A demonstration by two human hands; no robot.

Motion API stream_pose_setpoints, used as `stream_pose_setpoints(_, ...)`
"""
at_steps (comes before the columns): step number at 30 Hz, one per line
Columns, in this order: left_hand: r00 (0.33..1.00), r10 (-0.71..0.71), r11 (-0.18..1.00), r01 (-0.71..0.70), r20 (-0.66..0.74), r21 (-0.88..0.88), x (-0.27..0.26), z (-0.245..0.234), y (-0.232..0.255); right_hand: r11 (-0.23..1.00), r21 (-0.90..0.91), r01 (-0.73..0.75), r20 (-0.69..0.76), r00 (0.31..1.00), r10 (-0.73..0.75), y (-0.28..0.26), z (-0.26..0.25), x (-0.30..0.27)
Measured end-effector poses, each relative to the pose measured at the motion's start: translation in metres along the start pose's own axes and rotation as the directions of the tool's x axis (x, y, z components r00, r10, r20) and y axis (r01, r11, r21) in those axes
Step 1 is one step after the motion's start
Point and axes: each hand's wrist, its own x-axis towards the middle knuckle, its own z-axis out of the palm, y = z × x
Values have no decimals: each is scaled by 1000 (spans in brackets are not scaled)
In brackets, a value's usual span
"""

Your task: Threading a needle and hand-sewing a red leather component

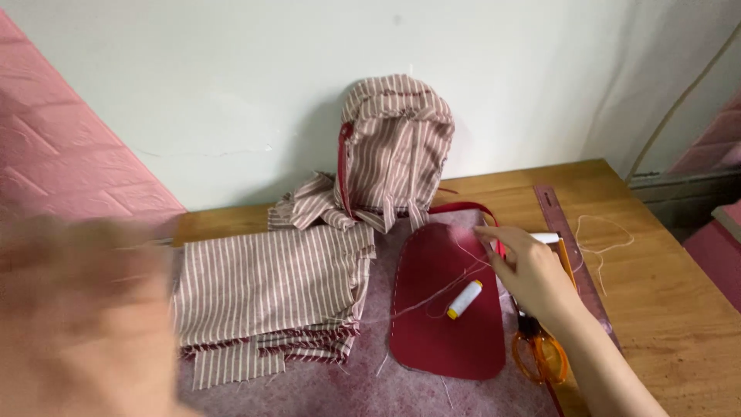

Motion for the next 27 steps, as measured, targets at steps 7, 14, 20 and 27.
stream_pose_setpoints(7,959,-107,962,166,262,-215,72,117,20,990,-88,-111,-4,994,111,19,-2,6)
stream_pose_setpoints(14,903,-186,973,225,387,-59,76,128,29,989,144,-29,-391,917,84,-3,-28,-5)
stream_pose_setpoints(20,866,-262,946,319,427,-66,72,134,28,791,466,-397,9,896,444,7,-40,16)
stream_pose_setpoints(27,837,-208,955,285,506,-78,75,121,28,296,940,-170,-11,852,524,136,-65,30)
